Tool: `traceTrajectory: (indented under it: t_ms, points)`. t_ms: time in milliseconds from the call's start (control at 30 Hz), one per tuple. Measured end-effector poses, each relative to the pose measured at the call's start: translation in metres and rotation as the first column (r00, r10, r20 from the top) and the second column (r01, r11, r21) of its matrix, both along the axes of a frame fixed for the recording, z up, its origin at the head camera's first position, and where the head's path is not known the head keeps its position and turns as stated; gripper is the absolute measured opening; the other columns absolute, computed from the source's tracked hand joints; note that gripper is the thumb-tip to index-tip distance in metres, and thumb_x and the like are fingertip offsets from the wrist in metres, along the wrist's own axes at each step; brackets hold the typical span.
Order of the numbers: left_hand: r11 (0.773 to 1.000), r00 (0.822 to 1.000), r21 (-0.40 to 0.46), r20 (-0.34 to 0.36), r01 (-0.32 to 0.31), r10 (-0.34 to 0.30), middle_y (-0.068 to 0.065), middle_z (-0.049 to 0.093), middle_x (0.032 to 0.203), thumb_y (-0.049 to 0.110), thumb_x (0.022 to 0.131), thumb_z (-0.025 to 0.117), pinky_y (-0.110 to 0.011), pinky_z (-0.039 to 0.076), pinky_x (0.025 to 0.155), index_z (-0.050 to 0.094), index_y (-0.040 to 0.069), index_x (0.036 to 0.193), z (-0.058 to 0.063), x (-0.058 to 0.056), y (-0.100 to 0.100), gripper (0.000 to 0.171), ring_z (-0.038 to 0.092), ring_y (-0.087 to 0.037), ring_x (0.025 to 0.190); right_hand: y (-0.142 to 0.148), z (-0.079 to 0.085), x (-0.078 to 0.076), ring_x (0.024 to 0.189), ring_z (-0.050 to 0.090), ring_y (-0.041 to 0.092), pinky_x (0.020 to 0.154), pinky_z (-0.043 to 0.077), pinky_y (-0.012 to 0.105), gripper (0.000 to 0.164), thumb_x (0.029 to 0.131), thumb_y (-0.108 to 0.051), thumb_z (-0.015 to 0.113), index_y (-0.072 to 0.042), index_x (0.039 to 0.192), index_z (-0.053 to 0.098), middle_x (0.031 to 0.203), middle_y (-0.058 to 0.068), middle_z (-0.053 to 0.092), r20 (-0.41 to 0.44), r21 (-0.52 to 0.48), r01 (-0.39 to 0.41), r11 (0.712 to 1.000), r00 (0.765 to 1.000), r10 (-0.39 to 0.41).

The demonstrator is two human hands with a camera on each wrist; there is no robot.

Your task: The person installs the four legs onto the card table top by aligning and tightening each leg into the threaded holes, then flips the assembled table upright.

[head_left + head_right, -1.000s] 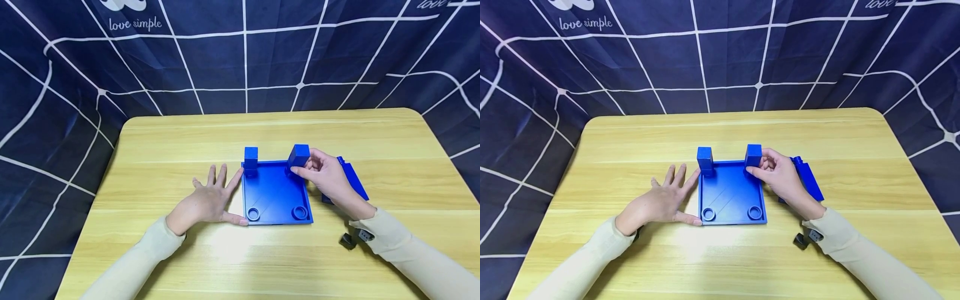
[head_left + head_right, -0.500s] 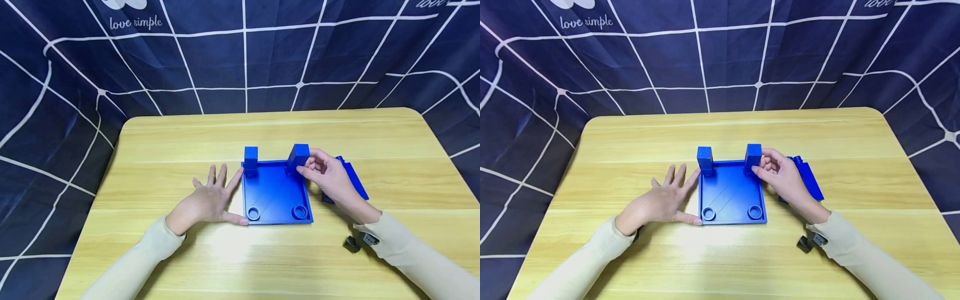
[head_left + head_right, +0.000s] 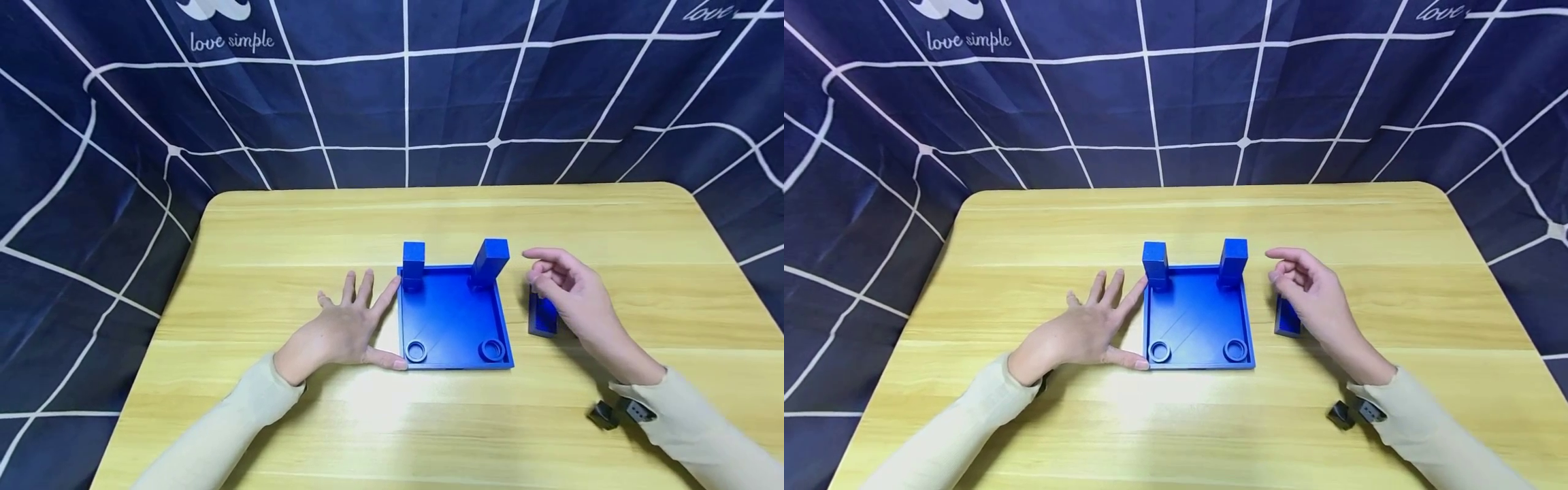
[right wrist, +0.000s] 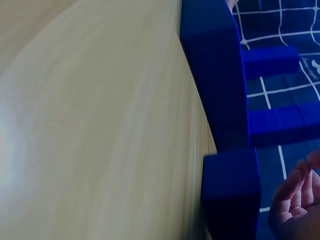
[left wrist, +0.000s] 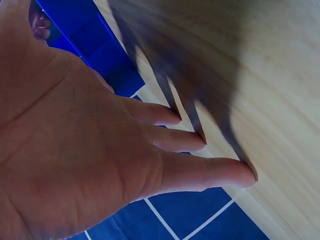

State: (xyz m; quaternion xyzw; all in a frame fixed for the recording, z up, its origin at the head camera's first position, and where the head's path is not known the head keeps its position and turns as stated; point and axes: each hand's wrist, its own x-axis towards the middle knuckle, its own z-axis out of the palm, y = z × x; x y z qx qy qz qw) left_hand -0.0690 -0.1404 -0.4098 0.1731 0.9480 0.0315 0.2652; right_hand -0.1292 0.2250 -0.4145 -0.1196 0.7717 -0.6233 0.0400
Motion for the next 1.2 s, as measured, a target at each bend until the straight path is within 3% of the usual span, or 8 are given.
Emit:
traceTrajectory:
  t_ms: [367,467,533,667,833,967,1200]
  points:
    - [1.000,1.000,0.004,0.009,-0.011,0.011,-0.028,-0.004,0.178,0.099,0.079,0.058,-0.092,0.029,0.103,-0.016,0.029,0.174,0.000,0.000,0.002,0.139,-0.001,-0.059,0.159,0.036,-0.002,-0.001,0.085,0.066,0.010,0.076,0.056,0.014,0.028,0.104,0.004,0.071,0.003,0.131,0.073,0.099,0.000,0.073,0.012,-0.183,0.128,0.975,0.992,-0.128]
    - [1.000,1.000,-0.005,0.015,-0.014,0.014,-0.027,-0.005,0.179,0.099,0.078,0.058,-0.091,0.029,0.103,-0.017,0.030,0.174,0.000,0.000,0.002,0.140,-0.001,-0.059,0.160,0.044,-0.006,0.000,0.088,0.067,0.007,0.079,0.055,0.012,0.029,0.102,0.006,0.071,0.003,0.131,0.073,0.101,-0.002,0.074,0.018,-0.187,0.148,0.971,0.989,-0.147]
    - [1.000,1.000,-0.009,0.019,-0.014,0.014,-0.027,-0.005,0.179,0.100,0.078,0.057,-0.091,0.029,0.103,-0.017,0.030,0.174,-0.001,0.000,0.002,0.140,-0.001,-0.059,0.160,0.050,-0.010,0.001,0.090,0.067,0.006,0.080,0.054,0.011,0.029,0.102,0.007,0.072,0.002,0.130,0.074,0.101,-0.003,0.073,0.023,-0.155,0.162,0.975,0.987,-0.160]
    - [1.000,1.000,-0.014,0.017,-0.013,0.013,-0.027,-0.005,0.179,0.100,0.078,0.057,-0.091,0.029,0.104,-0.017,0.030,0.174,-0.001,0.000,0.002,0.140,-0.001,-0.058,0.160,0.061,-0.014,0.001,0.091,0.065,0.003,0.076,0.050,0.010,0.029,0.103,0.002,0.073,-0.006,0.130,0.075,0.103,-0.008,0.072,0.036,0.008,0.181,0.983,0.983,-0.181]
    - [1.000,1.000,-0.010,0.022,-0.013,0.013,-0.027,-0.006,0.179,0.099,0.078,0.057,-0.091,0.028,0.104,-0.018,0.030,0.174,-0.001,0.000,0.003,0.141,-0.001,-0.059,0.160,0.073,-0.013,0.003,0.089,0.062,0.002,0.066,0.046,0.012,0.029,0.104,-0.003,0.074,-0.016,0.130,0.073,0.103,-0.013,0.069,0.081,0.169,0.169,0.971,0.979,-0.185]
    - [1.000,1.000,0.003,0.027,-0.016,0.016,-0.028,-0.006,0.178,0.099,0.078,0.058,-0.091,0.028,0.104,-0.018,0.030,0.174,0.000,0.000,0.003,0.141,0.000,-0.059,0.160,0.081,-0.014,0.005,0.090,0.060,0.002,0.071,0.048,0.010,0.033,0.104,-0.008,0.075,-0.020,0.134,0.068,0.106,-0.013,0.065,0.107,0.261,0.129,0.957,0.981,-0.162]
    - [1.000,1.000,-0.001,0.022,-0.012,0.012,-0.028,-0.005,0.178,0.099,0.079,0.058,-0.091,0.029,0.103,-0.018,0.029,0.174,0.002,-0.001,0.003,0.140,0.000,-0.059,0.160,0.086,-0.017,0.006,0.095,0.061,-0.001,0.074,0.054,0.013,0.059,0.104,-0.019,0.078,0.005,0.152,0.052,0.111,-0.012,0.065,0.159,0.409,0.018,0.912,0.983,-0.091]
